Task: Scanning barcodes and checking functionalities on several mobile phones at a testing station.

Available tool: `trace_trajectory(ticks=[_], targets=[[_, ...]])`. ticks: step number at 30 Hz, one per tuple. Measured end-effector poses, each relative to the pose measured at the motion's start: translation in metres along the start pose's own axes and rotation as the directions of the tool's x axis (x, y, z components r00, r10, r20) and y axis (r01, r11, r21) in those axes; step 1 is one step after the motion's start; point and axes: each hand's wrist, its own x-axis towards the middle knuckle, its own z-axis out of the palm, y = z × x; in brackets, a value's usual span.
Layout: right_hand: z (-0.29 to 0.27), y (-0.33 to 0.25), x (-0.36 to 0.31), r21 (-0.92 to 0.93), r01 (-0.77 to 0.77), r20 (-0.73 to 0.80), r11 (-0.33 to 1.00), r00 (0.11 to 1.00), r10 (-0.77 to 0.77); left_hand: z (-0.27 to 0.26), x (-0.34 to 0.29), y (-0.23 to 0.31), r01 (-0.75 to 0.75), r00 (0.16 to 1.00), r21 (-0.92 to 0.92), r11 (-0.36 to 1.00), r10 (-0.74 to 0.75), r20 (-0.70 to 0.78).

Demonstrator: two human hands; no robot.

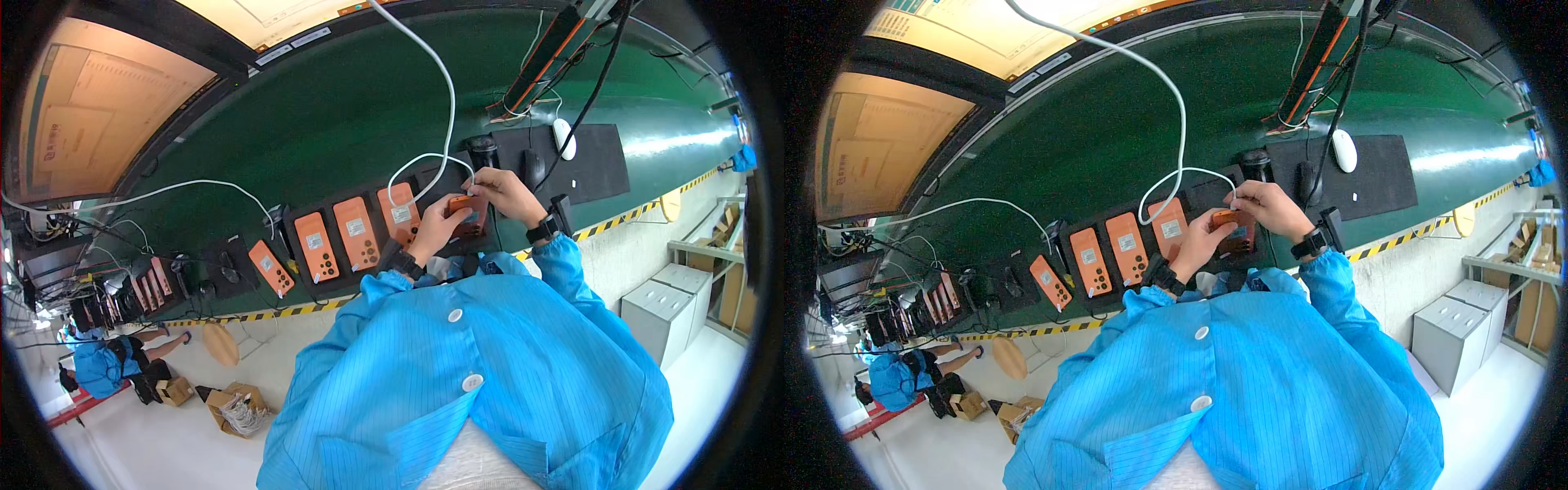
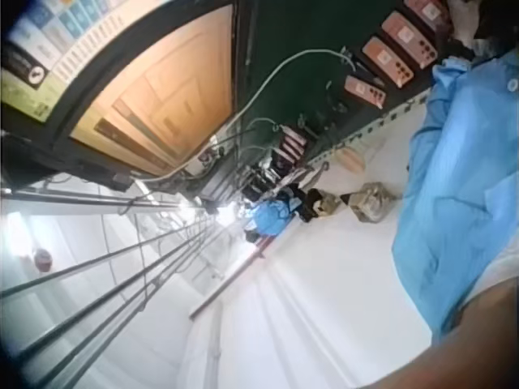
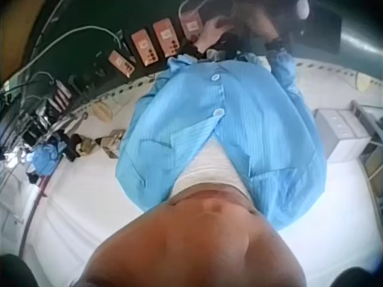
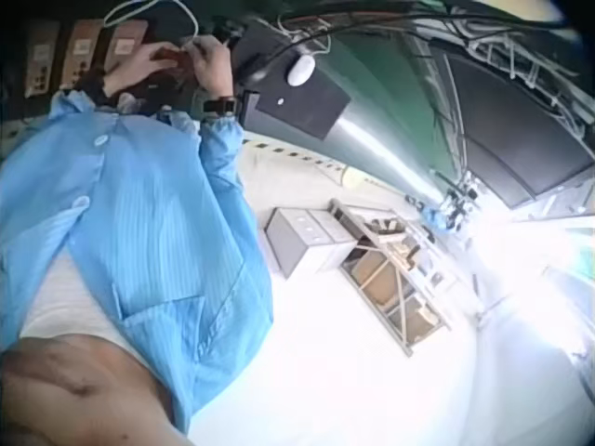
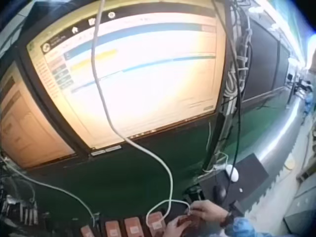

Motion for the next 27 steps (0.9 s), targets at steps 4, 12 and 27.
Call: trace_trajectory(ticks=[4,12,27], targets=[[0.001,0.004,-0.003,-0.213,0.239,0.005,0.947,0.970,-0.243,0.003,-0.003,0.003,-0.019,1.000,0.006,1.000,0.019,-0.009],[0.023,0.011,0.017,-0.238,-0.015,0.087,0.971,0.996,0.037,-0.027,-0.021,-0.023,-0.014,0.981,0.195,0.981,0.051,-0.186],[0.273,-0.018,0.149,-0.156,0.215,0.208,0.964,0.961,-0.181,-0.182,-0.198,-0.039,0.137,0.635,-0.225,0.965,-0.260,-0.727]])
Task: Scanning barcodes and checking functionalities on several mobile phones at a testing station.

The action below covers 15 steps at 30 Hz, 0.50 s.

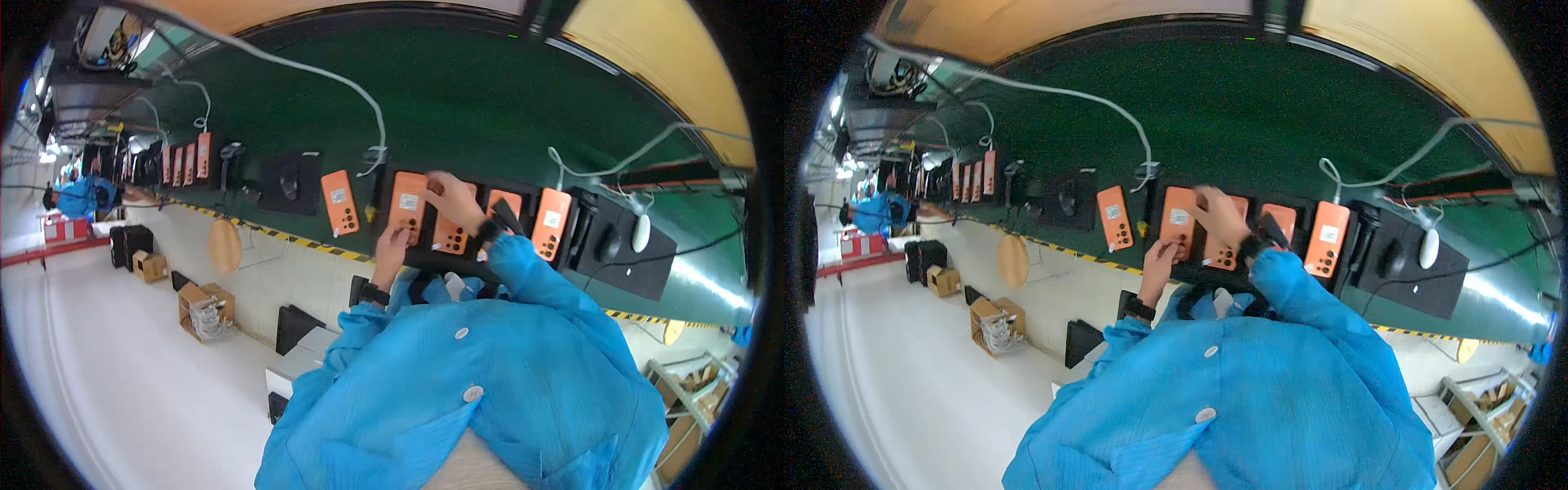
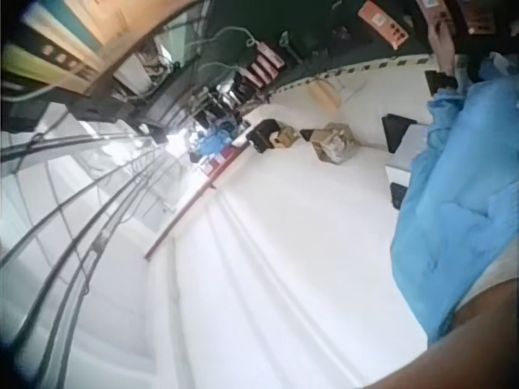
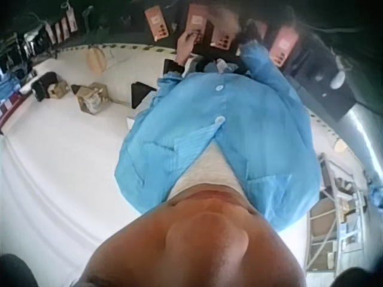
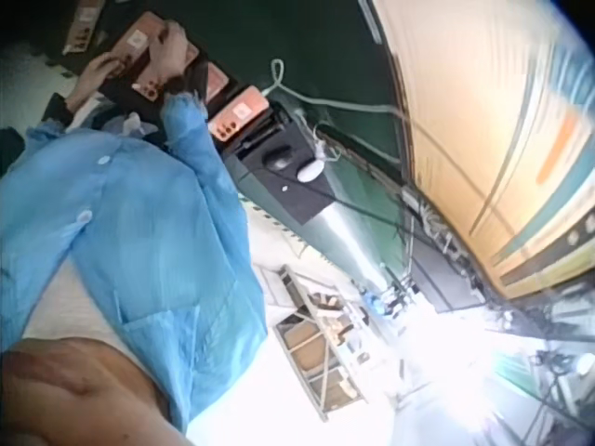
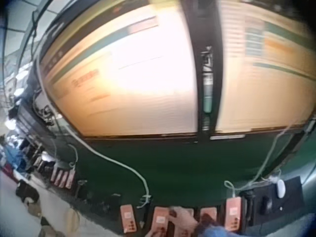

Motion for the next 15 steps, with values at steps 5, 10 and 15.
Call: trace_trajectory(ticks=[5,10,15], targets=[[0.079,-0.035,0.084,-0.052,-0.127,-0.096,0.990,0.988,0.122,-0.031,-0.014,-0.006,-0.016,0.999,-0.051,0.999,0.013,-0.051],[0.061,0.001,0.083,0.340,-0.073,-0.139,0.937,0.982,0.126,-0.067,0.001,-0.015,-0.127,0.980,0.215,0.968,0.156,-0.120],[-0.002,0.009,-0.004,0.407,-0.219,-0.112,0.887,0.951,0.287,-0.090,0.045,0.006,-0.196,0.964,0.352,0.915,0.245,-0.102]])
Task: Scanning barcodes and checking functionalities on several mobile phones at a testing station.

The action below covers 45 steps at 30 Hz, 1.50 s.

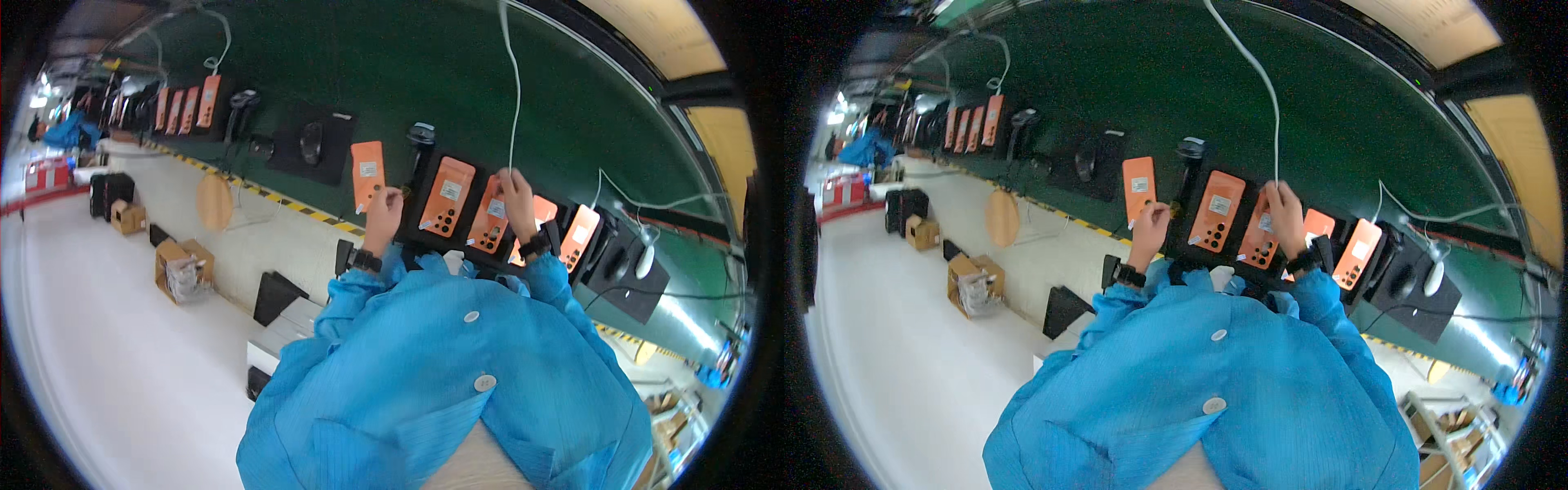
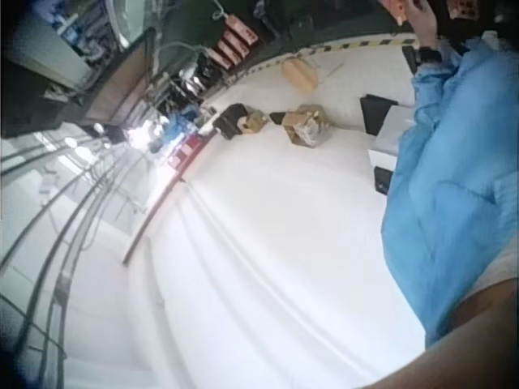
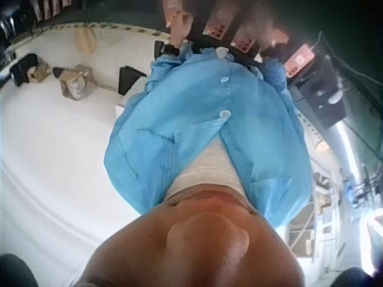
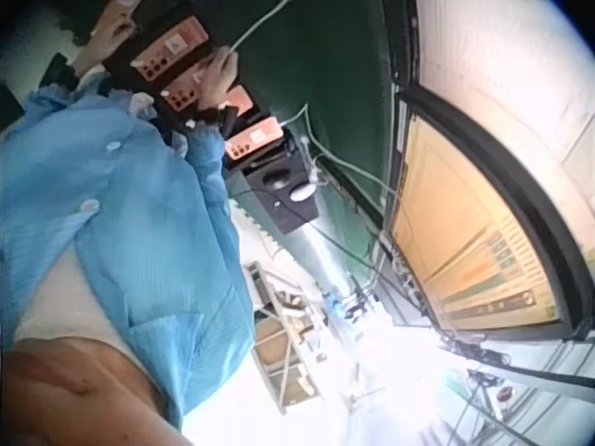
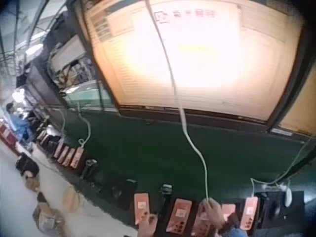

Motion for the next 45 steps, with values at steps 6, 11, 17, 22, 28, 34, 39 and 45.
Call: trace_trajectory(ticks=[6,11,17,22,28,34,39,45], targets=[[-0.008,0.068,-0.083,-0.188,0.091,-0.011,0.978,0.995,-0.094,0.030,0.104,-0.004,-0.292,0.934,0.342,0.893,0.343,-0.100],[0.011,-0.004,-0.082,-0.464,-0.121,-0.096,0.877,0.992,0.086,0.033,0.131,-0.001,0.116,0.972,-0.014,0.993,-0.111,0.206],[0.040,0.005,-0.024,-0.775,0.213,0.057,0.595,0.961,-0.269,-0.003,0.064,0.034,0.204,0.951,-0.041,0.978,-0.188,0.245],[0.057,0.009,-0.001,-0.853,0.285,0.148,0.438,0.936,-0.320,-0.029,0.004,0.033,0.322,0.883,0.024,0.946,-0.309,0.352],[0.056,0.009,-0.003,-0.847,0.283,0.152,0.451,0.940,-0.305,-0.023,-0.022,0.061,0.281,0.836,0.043,0.959,-0.266,0.481],[0.057,0.017,-0.005,-0.865,0.261,0.126,0.428,0.939,-0.319,-0.008,-0.016,0.060,0.352,0.798,-0.017,0.936,-0.290,0.529],[0.055,0.021,-0.002,-0.878,0.247,0.106,0.411,0.936,-0.336,-0.009,-0.008,0.072,0.392,0.754,-0.032,0.919,-0.302,0.584],[0.057,0.016,-0.003,-0.820,0.279,0.100,0.499,0.930,-0.354,-0.018,0.002,0.094,0.493,0.703,0.002,0.870,-0.400,0.588]])
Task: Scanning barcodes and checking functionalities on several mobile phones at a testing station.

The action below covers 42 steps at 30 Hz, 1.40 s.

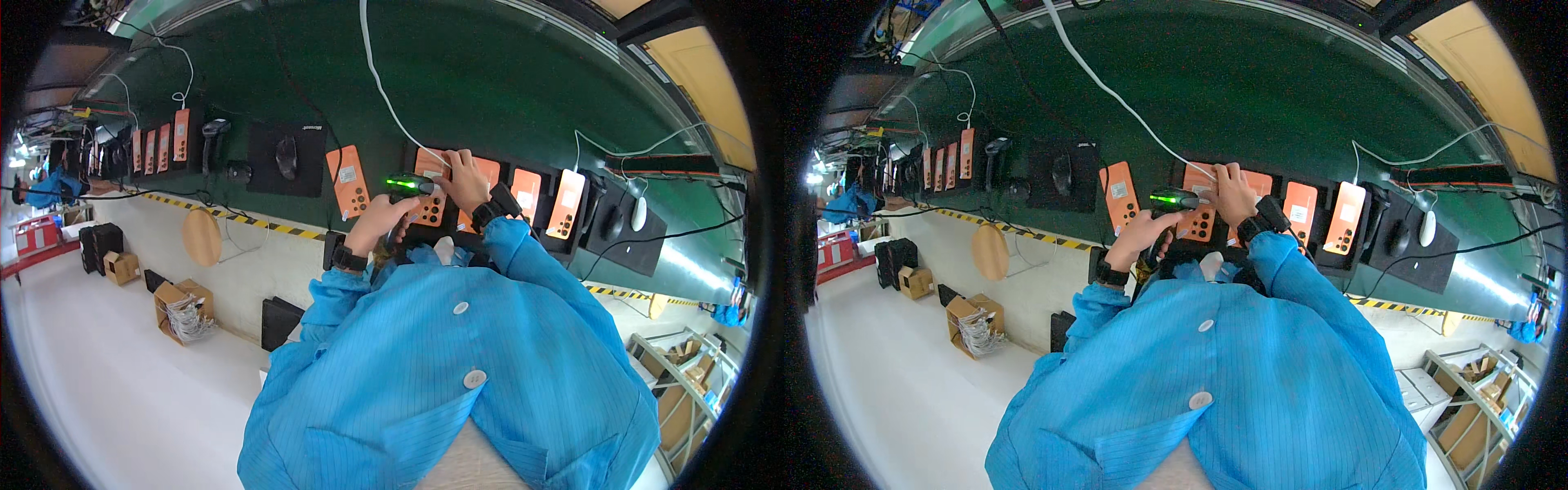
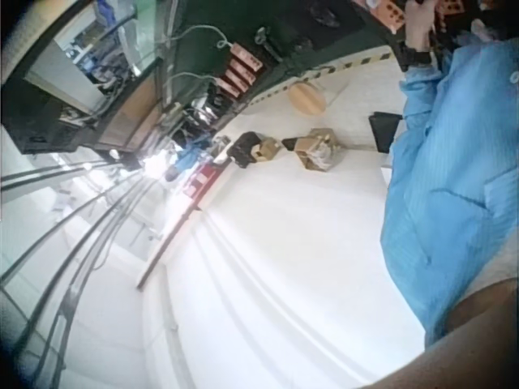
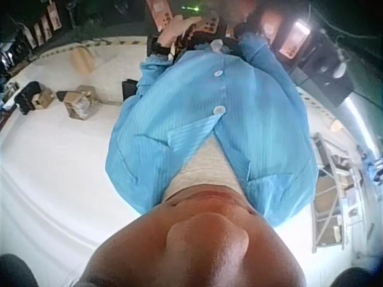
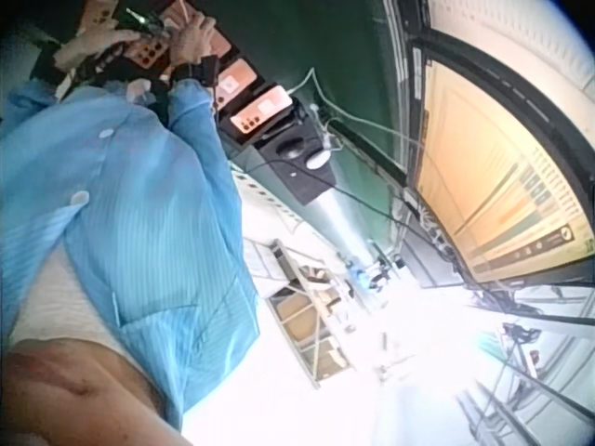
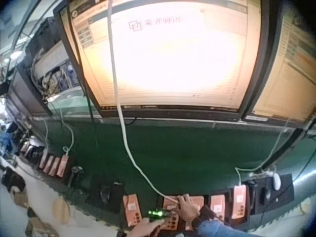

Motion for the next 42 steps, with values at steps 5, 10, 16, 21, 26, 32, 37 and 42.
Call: trace_trajectory(ticks=[5,10,16,21,26,32,37,42], targets=[[0.005,0.004,-0.007,0.089,-0.001,-0.061,0.996,0.998,0.007,-0.006,0.013,-0.007,-0.033,0.998,0.074,0.997,0.037,-0.055],[0.009,0.038,-0.050,0.315,-0.114,-0.064,0.942,0.988,0.141,-0.026,0.065,-0.032,-0.300,0.790,0.425,0.854,0.472,-0.391],[-0.040,0.015,-0.061,0.023,-0.394,0.229,0.919,0.897,0.378,-0.031,0.101,-0.047,-0.121,0.761,0.704,0.700,0.521,-0.388],[-0.031,0.009,-0.036,0.654,-0.519,0.414,0.551,0.855,0.314,0.002,0.084,-0.029,-0.246,0.423,0.851,0.464,0.841,-0.337],[0.036,0.023,-0.032,0.251,-0.345,0.203,0.904,0.932,0.299,0.022,0.061,-0.053,-0.472,0.585,0.716,0.514,0.791,-0.182],[0.023,-0.017,-0.045,0.390,-0.330,0.210,0.860,0.941,0.266,0.018,0.050,-0.079,-0.393,0.781,0.604,0.693,0.598,-0.178],[0.018,-0.026,-0.023,0.481,-0.434,0.323,0.762,0.896,0.306,0.013,0.049,-0.075,-0.453,0.743,0.584,0.674,0.648,-0.170],[0.034,-0.006,-0.022,0.682,-0.365,0.374,0.633,0.919,0.126,0.008,0.043,-0.059,-0.449,0.776,0.522,0.725,0.606,-0.174]])
